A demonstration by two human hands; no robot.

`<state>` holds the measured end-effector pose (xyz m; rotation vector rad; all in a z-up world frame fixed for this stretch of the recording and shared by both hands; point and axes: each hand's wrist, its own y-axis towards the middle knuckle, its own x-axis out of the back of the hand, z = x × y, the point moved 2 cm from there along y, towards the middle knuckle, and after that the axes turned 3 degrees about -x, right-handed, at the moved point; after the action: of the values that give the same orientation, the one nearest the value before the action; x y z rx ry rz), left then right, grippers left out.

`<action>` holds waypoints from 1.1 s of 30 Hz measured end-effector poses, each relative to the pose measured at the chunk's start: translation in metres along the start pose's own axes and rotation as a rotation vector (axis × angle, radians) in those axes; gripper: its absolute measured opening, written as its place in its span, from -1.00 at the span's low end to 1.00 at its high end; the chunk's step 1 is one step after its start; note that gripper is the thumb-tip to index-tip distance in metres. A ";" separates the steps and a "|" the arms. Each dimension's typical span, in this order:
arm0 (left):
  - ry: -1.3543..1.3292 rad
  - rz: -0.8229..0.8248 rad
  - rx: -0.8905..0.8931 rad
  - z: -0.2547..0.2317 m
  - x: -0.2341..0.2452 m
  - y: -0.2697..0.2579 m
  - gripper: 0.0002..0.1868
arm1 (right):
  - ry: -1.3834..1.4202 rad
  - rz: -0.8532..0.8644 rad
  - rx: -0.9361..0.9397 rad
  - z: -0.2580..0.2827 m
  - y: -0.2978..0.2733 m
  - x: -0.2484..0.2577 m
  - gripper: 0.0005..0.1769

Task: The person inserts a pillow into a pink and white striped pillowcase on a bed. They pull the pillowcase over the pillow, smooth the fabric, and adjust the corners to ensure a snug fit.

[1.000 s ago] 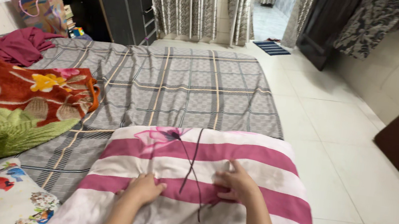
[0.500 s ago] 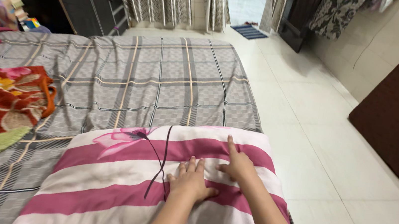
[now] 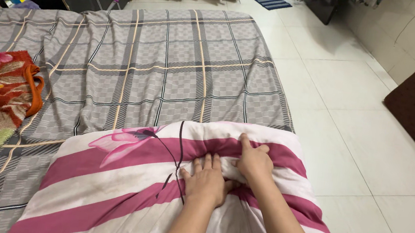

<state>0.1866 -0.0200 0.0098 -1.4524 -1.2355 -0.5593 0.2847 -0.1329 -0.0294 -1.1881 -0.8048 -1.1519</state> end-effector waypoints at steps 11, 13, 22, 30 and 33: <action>0.069 -0.278 -0.081 -0.009 -0.021 -0.066 0.01 | 0.095 -0.080 0.269 -0.076 -0.042 -0.063 -0.30; 0.073 -0.419 -0.143 -0.008 -0.028 -0.077 -0.02 | 0.163 -0.072 0.329 -0.085 -0.054 -0.061 -0.11; 0.080 -0.526 -0.235 0.032 -0.057 -0.127 -0.51 | 0.715 0.477 0.089 -0.115 -0.094 -0.024 -0.18; -0.092 -0.297 0.225 0.027 0.003 -0.109 -0.09 | 0.694 0.207 -0.037 -0.091 -0.121 -0.027 -0.08; -0.072 -0.381 0.223 0.024 -0.005 -0.087 -0.32 | 0.647 0.195 -0.048 -0.081 -0.123 -0.024 -0.06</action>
<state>0.1002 -0.0118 0.0356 -1.0641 -1.5932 -0.6032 0.1535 -0.2022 -0.0362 -0.8271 -0.1660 -1.2897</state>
